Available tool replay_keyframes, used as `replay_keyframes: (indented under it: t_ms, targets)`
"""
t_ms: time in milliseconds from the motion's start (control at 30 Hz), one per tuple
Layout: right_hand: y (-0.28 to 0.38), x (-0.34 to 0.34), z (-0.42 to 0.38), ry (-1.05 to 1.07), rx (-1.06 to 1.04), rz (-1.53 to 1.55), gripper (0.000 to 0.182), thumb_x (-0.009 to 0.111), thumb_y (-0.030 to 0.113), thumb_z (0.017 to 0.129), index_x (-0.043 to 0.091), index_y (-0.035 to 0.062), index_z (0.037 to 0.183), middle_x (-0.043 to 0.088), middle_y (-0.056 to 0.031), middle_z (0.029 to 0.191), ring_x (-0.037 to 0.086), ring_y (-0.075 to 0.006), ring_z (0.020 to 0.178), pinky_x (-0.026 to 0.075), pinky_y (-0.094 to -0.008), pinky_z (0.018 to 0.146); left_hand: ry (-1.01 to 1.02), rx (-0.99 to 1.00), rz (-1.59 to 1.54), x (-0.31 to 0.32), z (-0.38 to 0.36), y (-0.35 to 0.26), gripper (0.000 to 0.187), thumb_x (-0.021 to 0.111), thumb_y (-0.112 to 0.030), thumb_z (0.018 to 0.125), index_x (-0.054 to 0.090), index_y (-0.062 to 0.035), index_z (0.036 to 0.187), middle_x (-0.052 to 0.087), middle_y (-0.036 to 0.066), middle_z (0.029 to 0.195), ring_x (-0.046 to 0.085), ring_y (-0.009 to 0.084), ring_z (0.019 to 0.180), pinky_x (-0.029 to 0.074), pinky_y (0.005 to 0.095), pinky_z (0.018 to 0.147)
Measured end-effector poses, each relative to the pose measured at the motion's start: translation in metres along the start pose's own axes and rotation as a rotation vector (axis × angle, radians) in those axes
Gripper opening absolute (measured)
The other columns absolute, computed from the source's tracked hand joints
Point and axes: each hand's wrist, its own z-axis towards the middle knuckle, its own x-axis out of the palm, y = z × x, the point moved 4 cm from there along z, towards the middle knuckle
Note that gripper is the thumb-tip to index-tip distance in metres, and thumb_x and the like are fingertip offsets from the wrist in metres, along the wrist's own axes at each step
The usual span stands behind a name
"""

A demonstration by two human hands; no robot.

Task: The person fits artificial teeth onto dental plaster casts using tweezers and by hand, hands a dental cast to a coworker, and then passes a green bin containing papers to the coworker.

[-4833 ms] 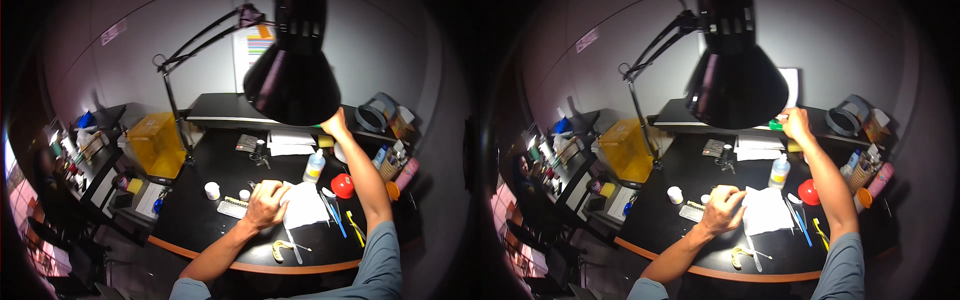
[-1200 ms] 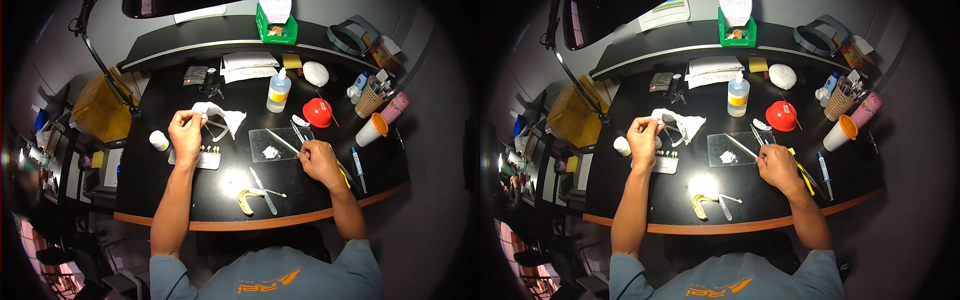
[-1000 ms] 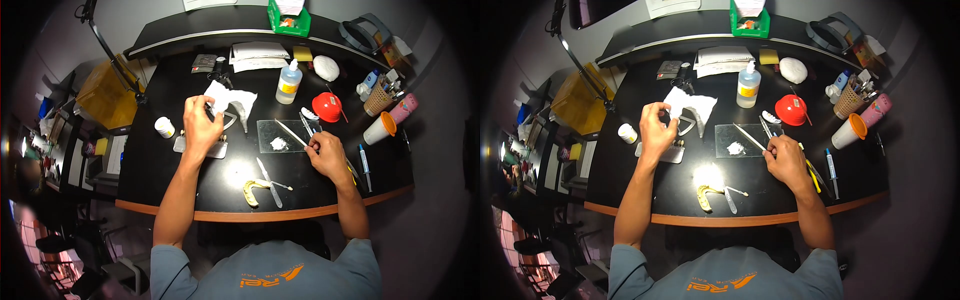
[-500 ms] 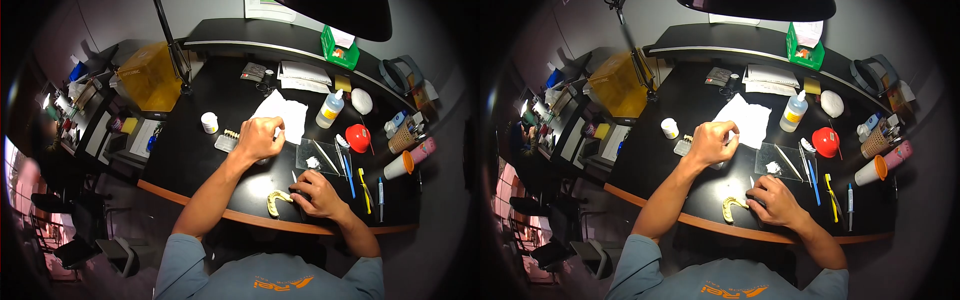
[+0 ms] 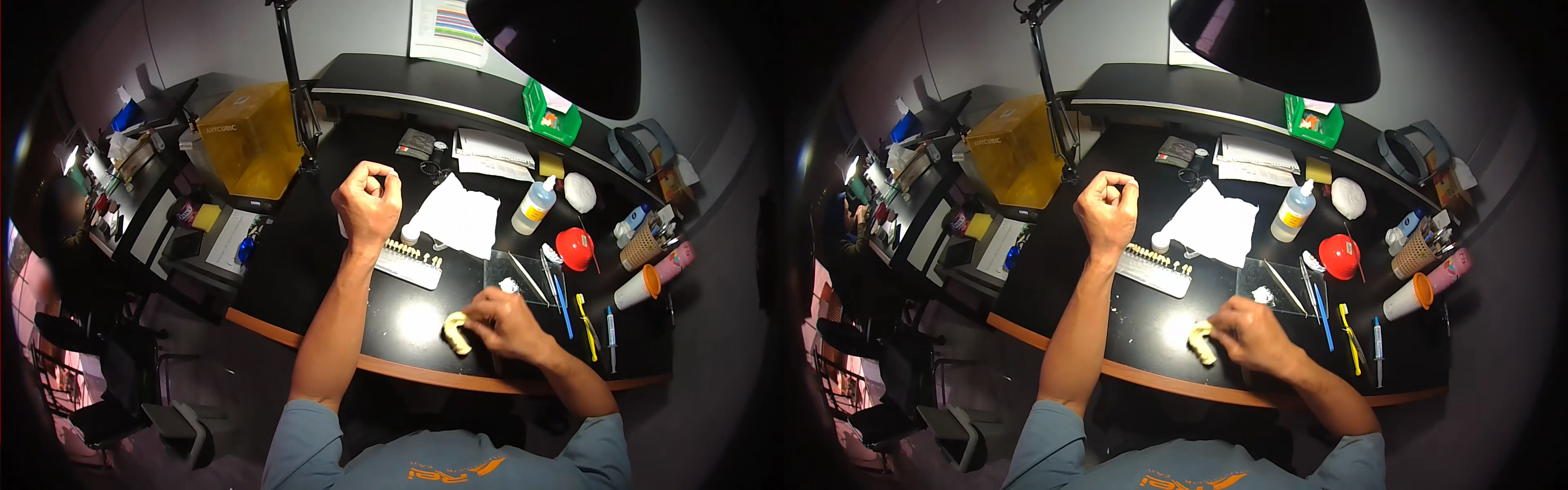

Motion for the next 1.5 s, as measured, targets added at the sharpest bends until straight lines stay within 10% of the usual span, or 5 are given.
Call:
replay_keyframes:
  t_ms: [467,833,1000,1200,1500]
  targets:
    - [-0.148,-0.029,0.133,-0.336,0.419,-0.341,0.025,0.083,0.014,0.082,0.079,-0.0033,0.099,0.076,-0.0263,0.095,0.076,-0.0396,0.092,0.059,-0.0449,0.087,-0.141,-0.066,-0.16,-0.011,0.01,0.022,0.008,0.069,-0.001,0.092,0.067,-0.0017,0.084,0.056,0.001,0.057,0.05,0.0062,0.049,0.037,0.0277,0.049]
    - [-0.177,-0.05,0.09,-0.272,0.159,-0.139,0.028,0.079,0.003,0.08,0.073,-0.004,0.107,0.071,-0.0156,0.092,0.069,-0.0275,0.083,0.055,-0.0388,0.079,-0.203,-0.076,-0.247,-0.008,0.006,0.02,0.029,0.063,-0.013,0.092,0.052,-0.0008,0.068,0.049,0.009,0.056,0.049,0.0114,0.054,0.039,0.0345,0.052]
    - [-0.104,-0.079,0.033,-0.123,0.282,-0.249,0.05,0.084,0.006,0.074,0.071,0.0018,0.122,0.069,-0.0141,0.11,0.066,-0.0265,0.101,0.052,-0.0391,0.082,-0.165,-0.104,-0.205,-0.006,0.004,0.023,0.031,0.064,-0.015,0.094,0.051,0.0009,0.07,0.049,0.01,0.056,0.05,0.0137,0.053,0.04,0.0351,0.053]
    - [-0.104,-0.093,-0.009,0.1,0.183,-0.358,0.105,0.092,0.011,0.059,0.048,0.0001,0.154,0.056,-0.0231,0.147,0.05,-0.0412,0.139,0.038,-0.0487,0.12,-0.122,-0.08,-0.219,-0.001,0.0,0.021,0.031,0.066,-0.013,0.095,0.052,0.0006,0.07,0.052,0.01,0.057,0.052,0.0132,0.053,0.042,0.0339,0.053]
    - [-0.123,-0.093,-0.015,0.191,0.238,-0.362,0.128,0.094,0.012,0.051,0.033,0.0017,0.163,0.051,-0.0255,0.151,0.043,-0.0437,0.144,0.035,-0.0491,0.122,-0.067,-0.06,-0.119,0.005,-0.007,0.019,0.032,0.067,-0.014,0.095,0.052,-0.0021,0.069,0.054,0.009,0.053,0.055,0.0136,0.048,0.039,0.0344,0.05]
